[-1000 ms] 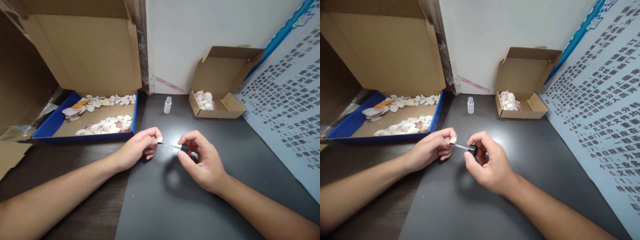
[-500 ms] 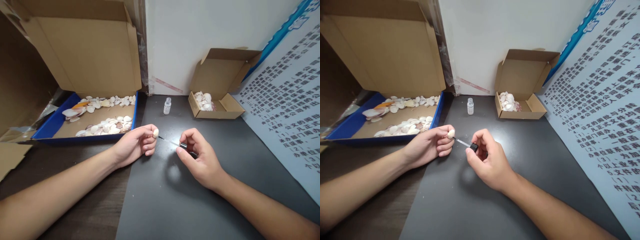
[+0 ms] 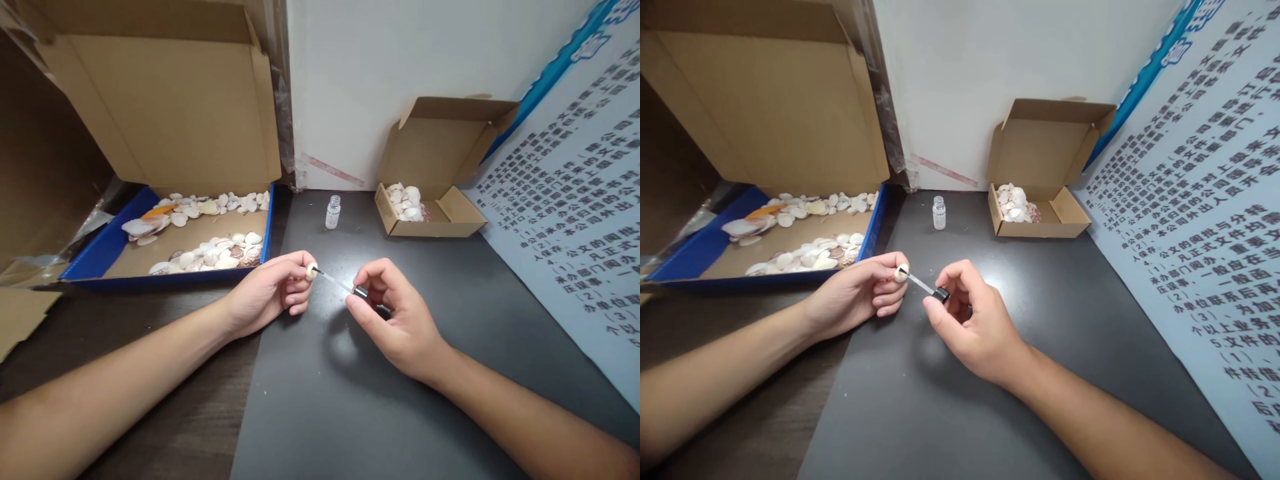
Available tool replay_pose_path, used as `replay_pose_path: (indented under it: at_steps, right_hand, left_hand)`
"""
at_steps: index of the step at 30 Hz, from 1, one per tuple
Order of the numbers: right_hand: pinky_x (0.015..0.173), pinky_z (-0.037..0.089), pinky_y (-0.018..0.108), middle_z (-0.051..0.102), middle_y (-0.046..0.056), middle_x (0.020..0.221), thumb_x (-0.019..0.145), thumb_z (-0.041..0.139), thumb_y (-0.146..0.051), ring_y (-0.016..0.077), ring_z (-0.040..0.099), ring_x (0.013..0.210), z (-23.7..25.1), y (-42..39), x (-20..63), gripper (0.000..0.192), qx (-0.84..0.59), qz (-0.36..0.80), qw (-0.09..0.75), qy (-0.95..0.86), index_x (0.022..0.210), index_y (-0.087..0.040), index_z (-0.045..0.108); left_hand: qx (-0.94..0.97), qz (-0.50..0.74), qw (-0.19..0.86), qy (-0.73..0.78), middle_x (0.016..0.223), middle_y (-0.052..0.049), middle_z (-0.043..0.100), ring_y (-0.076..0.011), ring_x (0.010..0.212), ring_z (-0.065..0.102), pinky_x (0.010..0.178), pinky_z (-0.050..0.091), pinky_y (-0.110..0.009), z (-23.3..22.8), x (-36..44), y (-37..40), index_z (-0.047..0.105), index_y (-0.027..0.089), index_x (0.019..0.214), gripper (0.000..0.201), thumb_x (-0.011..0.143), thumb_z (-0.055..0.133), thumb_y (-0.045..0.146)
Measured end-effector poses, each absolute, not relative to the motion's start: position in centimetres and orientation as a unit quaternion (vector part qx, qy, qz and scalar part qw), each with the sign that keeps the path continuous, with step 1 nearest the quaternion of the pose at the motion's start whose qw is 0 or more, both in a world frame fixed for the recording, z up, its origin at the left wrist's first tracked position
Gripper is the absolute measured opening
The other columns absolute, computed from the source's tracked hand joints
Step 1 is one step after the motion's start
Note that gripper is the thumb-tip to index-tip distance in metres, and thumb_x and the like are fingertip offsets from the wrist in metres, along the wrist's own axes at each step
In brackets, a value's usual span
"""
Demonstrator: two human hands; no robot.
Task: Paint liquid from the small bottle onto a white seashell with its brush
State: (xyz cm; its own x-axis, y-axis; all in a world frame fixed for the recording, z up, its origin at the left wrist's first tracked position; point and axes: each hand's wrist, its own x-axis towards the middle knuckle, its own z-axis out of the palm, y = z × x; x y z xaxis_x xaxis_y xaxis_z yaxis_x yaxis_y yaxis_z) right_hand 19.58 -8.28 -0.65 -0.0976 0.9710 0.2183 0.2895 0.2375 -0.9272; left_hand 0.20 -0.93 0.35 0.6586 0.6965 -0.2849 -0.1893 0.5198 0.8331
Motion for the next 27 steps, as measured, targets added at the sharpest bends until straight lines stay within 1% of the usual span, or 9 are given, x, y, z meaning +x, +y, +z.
replay_pose_path:
  at_steps: [3,7,11,15,18,23,27]
  right_hand:
    - [0.049,0.038,0.023,0.047,-0.008,0.062,0.087,0.061,-0.022,0.0104,0.047,0.052,-0.68,-8.32,19.53,0.015,-0.509,0.36,0.443,-0.644,0.09,-0.023,0.046]
    - [0.05,0.039,0.024,0.047,-0.008,0.061,0.089,0.058,-0.024,0.0111,0.046,0.053,-0.71,-8.32,19.58,0.012,-0.517,0.337,0.462,-0.637,0.091,-0.023,0.046]
    - [0.049,0.039,0.024,0.048,-0.008,0.061,0.091,0.057,-0.024,0.0112,0.047,0.051,-0.74,-8.5,19.59,0.011,-0.492,0.35,0.465,-0.648,0.095,-0.024,0.048]
    - [0.049,0.039,0.024,0.046,-0.008,0.061,0.087,0.061,-0.023,0.0109,0.046,0.052,-0.74,-8.58,19.56,0.014,-0.509,0.335,0.47,-0.639,0.091,-0.024,0.047]
    - [0.049,0.04,0.024,0.046,-0.008,0.062,0.088,0.06,-0.022,0.0109,0.046,0.051,-0.68,-8.59,19.54,0.014,-0.499,0.345,0.473,-0.638,0.093,-0.024,0.047]
    - [0.047,0.039,0.023,0.045,-0.008,0.061,0.085,0.06,-0.021,0.0102,0.046,0.05,-0.5,-8.55,19.43,0.015,-0.515,0.35,0.455,-0.637,0.089,-0.024,0.046]
    - [0.047,0.039,0.023,0.046,-0.008,0.064,0.085,0.059,-0.02,0.01,0.046,0.051,-0.43,-8.54,19.4,0.015,-0.502,0.352,0.466,-0.638,0.089,-0.024,0.045]
  left_hand:
    - [0.411,0.269,0.813,0.313,0.056,0.007,0.031,-0.0071,0.046,0.03,0.047,0.034,-0.018,0.34,0.25,-0.96,0.053,0.017,0.074,0.012,0.085,0.052,0.013]
    - [0.413,0.27,0.812,0.31,0.056,0.007,0.031,-0.0073,0.047,0.03,0.047,0.035,-0.018,0.29,0.22,-0.92,0.053,0.017,0.074,0.011,0.085,0.052,0.013]
    - [0.412,0.271,0.813,0.311,0.056,0.007,0.031,-0.0074,0.047,0.03,0.047,0.034,-0.018,0.23,0.16,-0.89,0.053,0.017,0.076,0.01,0.085,0.052,0.015]
    - [0.412,0.267,0.814,0.311,0.056,0.007,0.031,-0.007,0.047,0.029,0.047,0.032,-0.018,0.23,0.16,-0.88,0.052,0.017,0.076,0.011,0.086,0.051,0.014]
    - [0.406,0.27,0.816,0.311,0.056,0.007,0.032,-0.007,0.046,0.029,0.046,0.031,-0.017,0.27,0.19,-0.89,0.053,0.017,0.076,0.011,0.086,0.05,0.013]
    - [0.406,0.271,0.815,0.313,0.055,0.006,0.033,-0.0071,0.046,0.029,0.046,0.032,-0.017,0.3,0.21,-0.92,0.053,0.017,0.076,0.01,0.085,0.051,0.014]
    - [0.408,0.268,0.813,0.317,0.055,0.007,0.033,-0.0071,0.046,0.029,0.046,0.032,-0.017,0.23,0.22,-0.92,0.053,0.017,0.076,0.009,0.085,0.053,0.015]
